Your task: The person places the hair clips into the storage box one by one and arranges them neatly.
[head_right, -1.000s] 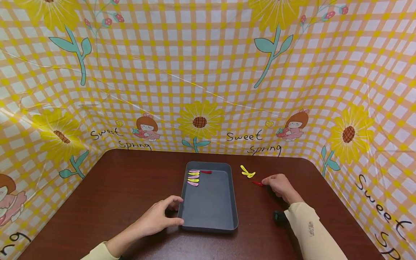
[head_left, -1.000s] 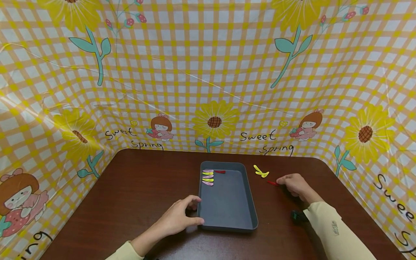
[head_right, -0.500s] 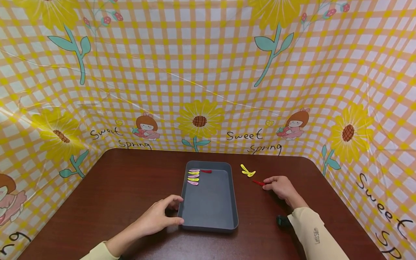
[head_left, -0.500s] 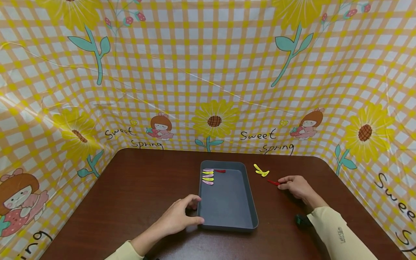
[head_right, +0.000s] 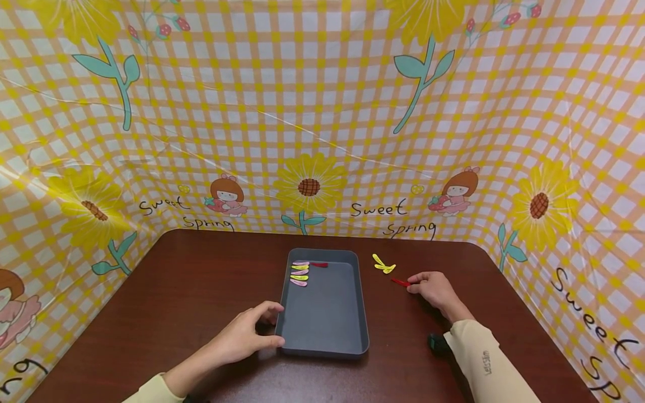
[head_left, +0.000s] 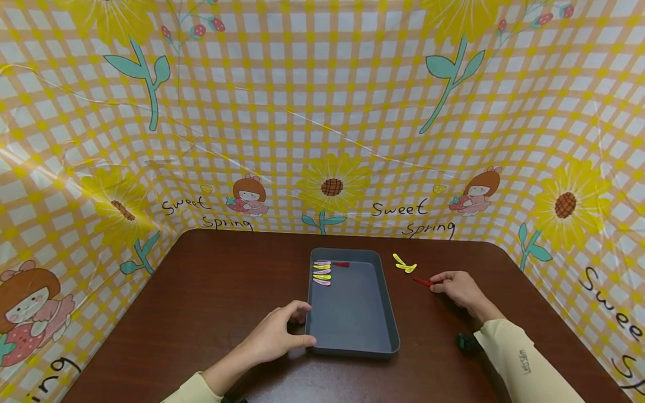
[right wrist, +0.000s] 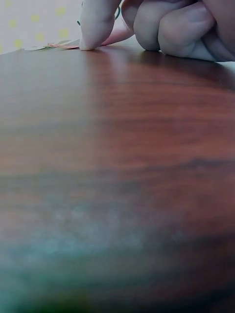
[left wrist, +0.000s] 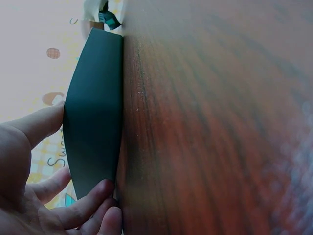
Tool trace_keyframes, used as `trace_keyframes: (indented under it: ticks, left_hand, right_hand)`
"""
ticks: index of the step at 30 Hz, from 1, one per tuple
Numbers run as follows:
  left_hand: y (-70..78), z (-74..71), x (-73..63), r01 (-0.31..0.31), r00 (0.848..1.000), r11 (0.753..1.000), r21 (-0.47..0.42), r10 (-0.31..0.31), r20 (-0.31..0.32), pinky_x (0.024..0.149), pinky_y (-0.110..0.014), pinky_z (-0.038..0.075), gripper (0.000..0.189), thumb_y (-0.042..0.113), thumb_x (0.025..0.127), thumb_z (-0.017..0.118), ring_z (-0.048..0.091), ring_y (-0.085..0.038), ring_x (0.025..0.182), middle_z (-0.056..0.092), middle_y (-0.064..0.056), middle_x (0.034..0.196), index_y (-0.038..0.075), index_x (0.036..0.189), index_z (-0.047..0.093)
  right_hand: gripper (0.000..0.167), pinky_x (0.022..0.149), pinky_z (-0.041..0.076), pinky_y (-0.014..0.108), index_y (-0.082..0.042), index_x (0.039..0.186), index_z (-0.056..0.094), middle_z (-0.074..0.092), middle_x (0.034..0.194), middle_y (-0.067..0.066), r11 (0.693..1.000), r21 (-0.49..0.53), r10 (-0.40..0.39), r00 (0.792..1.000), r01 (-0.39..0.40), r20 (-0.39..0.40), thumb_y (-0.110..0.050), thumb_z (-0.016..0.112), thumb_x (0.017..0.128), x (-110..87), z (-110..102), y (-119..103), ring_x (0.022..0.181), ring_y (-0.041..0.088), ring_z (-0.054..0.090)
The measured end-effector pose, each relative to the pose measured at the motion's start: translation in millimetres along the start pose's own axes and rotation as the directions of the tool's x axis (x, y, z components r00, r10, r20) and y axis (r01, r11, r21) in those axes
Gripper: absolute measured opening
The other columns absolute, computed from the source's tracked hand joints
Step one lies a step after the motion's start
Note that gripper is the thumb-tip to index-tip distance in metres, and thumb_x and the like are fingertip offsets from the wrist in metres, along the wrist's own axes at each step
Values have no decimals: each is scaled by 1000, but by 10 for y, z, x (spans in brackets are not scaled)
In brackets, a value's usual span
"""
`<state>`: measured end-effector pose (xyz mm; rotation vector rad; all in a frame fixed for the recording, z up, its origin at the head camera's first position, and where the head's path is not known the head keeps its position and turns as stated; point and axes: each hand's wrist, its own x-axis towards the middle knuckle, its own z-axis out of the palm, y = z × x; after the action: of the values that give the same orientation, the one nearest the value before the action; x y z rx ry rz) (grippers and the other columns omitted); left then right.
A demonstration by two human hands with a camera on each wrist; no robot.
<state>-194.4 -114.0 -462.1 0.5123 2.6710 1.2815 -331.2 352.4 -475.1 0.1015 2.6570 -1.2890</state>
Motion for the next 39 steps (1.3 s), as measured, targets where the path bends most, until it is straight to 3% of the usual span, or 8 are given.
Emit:
trace_keyframes:
  ticks: [28, 31, 35, 39]
  left_hand:
    - [-5, 6, -4, -8, 1000, 1000, 3, 8, -5, 91, -49, 47, 60, 43, 84, 82, 57, -22, 110, 64, 2, 111, 18, 133, 58]
    - [-1, 9, -2, -5, 1000, 1000, 5, 5, -4, 92, -49, 47, 60, 43, 83, 82, 58, -22, 110, 64, 2, 111, 18, 133, 58]
    - [4, 10, -1, 1, 1000, 1000, 6, -1, -4, 92, -49, 47, 61, 42, 83, 82, 58, -22, 109, 64, 3, 110, 18, 133, 58]
    - [10, 8, -7, 6, 1000, 1000, 4, -6, -2, 91, -49, 47, 60, 42, 83, 82, 58, -22, 110, 64, 3, 110, 18, 133, 58]
  right_hand:
    - [32, 42, 32, 27, 0, 115, 70, 42, 54, -8, 999, -37, -35, 999, 34, -26, -21, 73, 91, -20, 35, -31, 44, 11, 32]
    - [30, 49, 33, 28, 1, 112, 71, 54, 65, -4, 996, -74, -54, 998, 51, -31, -21, 72, 92, -44, 42, -47, 54, 13, 38]
    - [27, 62, 34, 30, 2, 108, 72, 68, 93, 7, 989, -124, -88, 995, 82, -47, -20, 72, 92, -89, 58, -82, 76, 18, 45]
    - [26, 67, 36, 31, 2, 106, 73, 70, 102, 13, 987, -135, -94, 994, 86, -55, -20, 72, 93, -108, 67, -94, 84, 21, 48]
